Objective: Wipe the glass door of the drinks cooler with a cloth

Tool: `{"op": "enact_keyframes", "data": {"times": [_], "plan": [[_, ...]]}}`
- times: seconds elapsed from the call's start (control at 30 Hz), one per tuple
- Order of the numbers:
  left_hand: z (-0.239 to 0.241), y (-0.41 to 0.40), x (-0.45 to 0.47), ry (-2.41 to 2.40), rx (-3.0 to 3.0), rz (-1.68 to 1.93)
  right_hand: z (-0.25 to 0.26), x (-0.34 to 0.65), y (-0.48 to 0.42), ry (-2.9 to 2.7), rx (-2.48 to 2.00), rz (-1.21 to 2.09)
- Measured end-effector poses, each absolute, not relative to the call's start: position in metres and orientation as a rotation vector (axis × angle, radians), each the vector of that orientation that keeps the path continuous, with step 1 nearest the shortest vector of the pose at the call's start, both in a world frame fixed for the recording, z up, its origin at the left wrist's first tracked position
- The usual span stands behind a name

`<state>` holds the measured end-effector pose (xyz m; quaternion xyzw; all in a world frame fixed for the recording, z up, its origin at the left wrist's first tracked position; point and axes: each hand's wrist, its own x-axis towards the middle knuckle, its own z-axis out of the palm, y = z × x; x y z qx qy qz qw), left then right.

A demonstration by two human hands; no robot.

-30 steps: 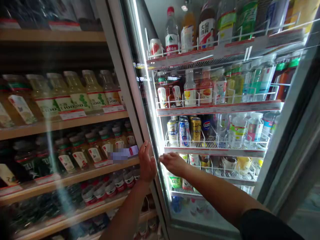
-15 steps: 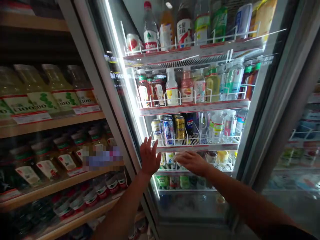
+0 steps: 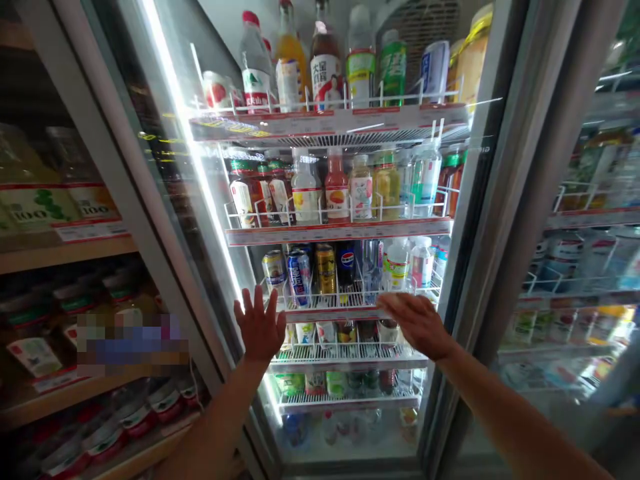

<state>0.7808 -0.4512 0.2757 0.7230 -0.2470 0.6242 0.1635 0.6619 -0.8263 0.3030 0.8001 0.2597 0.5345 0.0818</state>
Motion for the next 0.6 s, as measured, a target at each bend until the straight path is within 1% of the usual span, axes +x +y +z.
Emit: {"op": "enact_keyframes", "data": {"times": [0.1,0.17,0.23,0.33,0.4,0.53,0.6], "plan": [[0.277,-0.452,0.781,-0.696,2.068,1.817,0.327,0.672,-0.845,0.376,2.263,2.065],[0.278,-0.453,0.780,-0.698,2.083,1.843,0.320,0.676,-0.845,0.174,2.166,2.249],[0.279,-0.453,0.779,-0.697,2.091,1.852,0.295,0.675,-0.838,0.121,2.184,2.237],[0.280,-0.453,0.779,-0.700,2.092,1.852,0.267,0.669,-0.835,0.199,2.292,2.087],[0.281,-0.454,0.778,-0.704,2.084,1.866,0.277,0.668,-0.845,0.182,2.297,2.090],[0.281,-0.455,0.777,-0.686,2.082,1.911,0.331,0.679,-0.861,-0.130,2.155,2.419],[0.280,-0.456,0.776,-0.669,2.111,1.900,0.335,0.685,-0.853,-0.189,2.119,2.496]]}}
